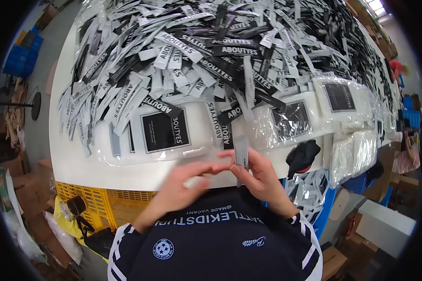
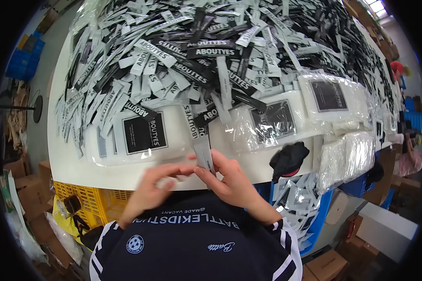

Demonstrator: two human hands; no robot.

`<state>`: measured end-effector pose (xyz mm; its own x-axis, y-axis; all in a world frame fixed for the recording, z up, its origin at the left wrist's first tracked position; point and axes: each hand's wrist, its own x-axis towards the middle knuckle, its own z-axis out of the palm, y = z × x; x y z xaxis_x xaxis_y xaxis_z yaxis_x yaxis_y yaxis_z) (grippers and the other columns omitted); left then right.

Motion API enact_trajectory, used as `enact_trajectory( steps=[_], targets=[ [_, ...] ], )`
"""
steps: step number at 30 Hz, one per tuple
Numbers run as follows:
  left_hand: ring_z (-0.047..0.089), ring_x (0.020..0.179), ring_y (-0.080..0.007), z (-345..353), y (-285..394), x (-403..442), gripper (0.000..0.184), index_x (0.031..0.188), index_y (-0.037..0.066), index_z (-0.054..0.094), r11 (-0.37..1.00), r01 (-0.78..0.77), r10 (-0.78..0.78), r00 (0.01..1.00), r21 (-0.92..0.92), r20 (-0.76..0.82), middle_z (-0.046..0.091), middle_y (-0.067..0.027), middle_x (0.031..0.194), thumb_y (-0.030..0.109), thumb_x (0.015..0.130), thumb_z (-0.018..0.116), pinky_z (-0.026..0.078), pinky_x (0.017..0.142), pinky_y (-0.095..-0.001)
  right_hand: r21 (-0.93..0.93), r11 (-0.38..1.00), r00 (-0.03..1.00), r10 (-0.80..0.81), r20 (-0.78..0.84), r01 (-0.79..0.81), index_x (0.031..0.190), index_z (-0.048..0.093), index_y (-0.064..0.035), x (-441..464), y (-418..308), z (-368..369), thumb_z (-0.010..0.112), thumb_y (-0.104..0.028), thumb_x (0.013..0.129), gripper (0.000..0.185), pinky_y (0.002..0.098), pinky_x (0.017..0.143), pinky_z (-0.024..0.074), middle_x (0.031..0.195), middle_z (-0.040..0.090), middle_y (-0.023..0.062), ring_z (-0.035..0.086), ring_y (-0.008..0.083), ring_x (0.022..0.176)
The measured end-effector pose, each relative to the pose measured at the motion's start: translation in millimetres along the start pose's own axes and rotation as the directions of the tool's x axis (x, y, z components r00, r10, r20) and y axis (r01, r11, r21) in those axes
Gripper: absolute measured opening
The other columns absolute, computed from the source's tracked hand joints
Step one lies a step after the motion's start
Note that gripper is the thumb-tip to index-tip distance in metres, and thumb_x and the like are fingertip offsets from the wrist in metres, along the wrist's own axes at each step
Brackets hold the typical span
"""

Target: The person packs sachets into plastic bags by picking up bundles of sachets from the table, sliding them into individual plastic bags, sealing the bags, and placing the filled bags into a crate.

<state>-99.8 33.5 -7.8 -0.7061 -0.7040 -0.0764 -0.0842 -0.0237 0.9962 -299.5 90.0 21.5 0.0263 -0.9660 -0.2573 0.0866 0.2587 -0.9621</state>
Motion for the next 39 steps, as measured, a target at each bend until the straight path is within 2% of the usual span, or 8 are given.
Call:
enact_trajectory(
  steps=[7, 10, 15, 18, 25, 27, 35, 39],
  targets=[
    [0.052, 0.061, -0.0061, 72, -4, 37, 0.022, 0.107, -0.002, 0.055, 0.903, 0.230, -0.111, 0.941, -0.362, 0.320, 0.057, -0.0018, 0.071, 0.016, 0.098, 0.047, 0.042, 0.056, -0.0203, -0.167, 0.970, 0.773, -0.243, -0.585, 0.178, 0.106, 0.060, 0.0017, -41, 51, -40, 0.054, -0.017, 0.092, 0.024, 0.0351, 0.095, 0.0393, 0.120, 0.057, 0.0162, 0.052, 0.0274, 0.113],
    [0.045, 0.059, -0.0063, 66, -8, 40, 0.022, 0.105, -0.002, 0.054, 0.907, 0.257, -0.137, 0.930, -0.335, 0.341, 0.052, -0.0011, 0.070, 0.016, 0.099, 0.044, 0.037, 0.054, -0.0205, -0.757, 0.387, 0.425, -0.651, -0.628, -0.526, 0.104, 0.057, 0.0026, -59, 59, -95, 0.061, -0.015, 0.087, 0.024, 0.0354, 0.086, 0.0412, 0.098, 0.058, 0.0144, 0.055, 0.0270, 0.094],
    [0.040, 0.054, -0.0043, 79, -11, 39, 0.019, 0.102, 0.002, 0.057, 0.888, 0.207, -0.088, 0.953, -0.411, 0.290, 0.050, 0.0015, 0.063, 0.016, 0.098, 0.046, 0.032, 0.050, -0.0203, -0.086, 0.996, 0.519, -0.090, -0.850, 0.032, 0.111, 0.055, 0.0000, -89, 87, -113, 0.059, -0.014, 0.090, 0.026, 0.0369, 0.090, 0.0445, 0.110, 0.057, 0.0110, 0.057, 0.0234, 0.101],
    [0.041, 0.055, -0.0047, 88, -4, 40, 0.017, 0.101, 0.001, 0.057, 0.915, 0.201, -0.084, 0.943, -0.351, 0.322, 0.050, 0.0009, 0.063, 0.014, 0.097, 0.047, 0.034, 0.050, -0.0220, 0.498, 0.673, 0.710, -0.057, -0.702, 0.546, 0.126, 0.042, -0.0017, -90, 59, -74, 0.055, -0.009, 0.089, 0.039, 0.0457, 0.100, 0.0437, 0.115, 0.055, 0.0141, 0.055, 0.0294, 0.113],
    [0.055, 0.053, -0.0291, 93, 11, 42, 0.013, 0.099, -0.001, 0.055, 0.994, -0.086, 0.060, 0.953, 0.074, 0.296, 0.057, -0.0173, 0.066, 0.003, 0.087, 0.057, 0.043, 0.051, -0.0355, 0.064, 0.859, 0.536, -0.257, -0.804, 0.508, 0.090, 0.042, -0.0052, -55, 51, -39, 0.063, 0.011, 0.075, 0.031, 0.0385, 0.072, 0.0517, 0.087, 0.059, 0.0123, 0.061, 0.0249, 0.082],
    [0.058, 0.054, -0.0289, 91, 15, 41, 0.013, 0.099, -0.001, 0.056, 0.991, -0.094, 0.064, 0.959, 0.098, 0.274, 0.057, -0.0170, 0.066, 0.003, 0.087, 0.057, 0.043, 0.052, -0.0367, 0.076, 0.850, 0.456, -0.202, -0.867, 0.521, 0.082, 0.042, -0.0081, -46, 39, -33, 0.070, 0.014, 0.069, 0.039, 0.0177, 0.061, 0.0432, 0.072, 0.054, -0.0008, 0.054, 0.0045, 0.067],
    [0.051, 0.052, -0.0172, 73, 8, 25, 0.013, 0.099, -0.001, 0.059, 0.996, 0.090, -0.072, 0.897, -0.022, 0.436, 0.057, -0.0084, 0.064, 0.009, 0.092, 0.054, 0.040, 0.050, -0.0293, -0.518, 0.760, -0.065, -0.538, -0.840, 0.393, 0.079, 0.046, -0.0054, -53, 30, -113, 0.064, 0.011, 0.078, 0.024, 0.0242, 0.066, 0.0496, 0.081, 0.060, 0.0061, 0.058, 0.0105, 0.068],
    [0.045, 0.053, -0.0055, 62, 9, 27, 0.015, 0.101, 0.001, 0.059, 0.977, 0.134, -0.060, 0.916, -0.163, 0.397, 0.053, -0.0002, 0.062, 0.011, 0.094, 0.050, 0.036, 0.050, -0.0227, -0.551, 0.835, 0.144, -0.547, -0.825, 0.013, 0.079, 0.047, -0.0041, -59, 36, -112, 0.066, 0.005, 0.078, 0.021, 0.0266, 0.074, 0.0482, 0.089, 0.063, 0.0101, 0.061, 0.0154, 0.080]
  ],
)
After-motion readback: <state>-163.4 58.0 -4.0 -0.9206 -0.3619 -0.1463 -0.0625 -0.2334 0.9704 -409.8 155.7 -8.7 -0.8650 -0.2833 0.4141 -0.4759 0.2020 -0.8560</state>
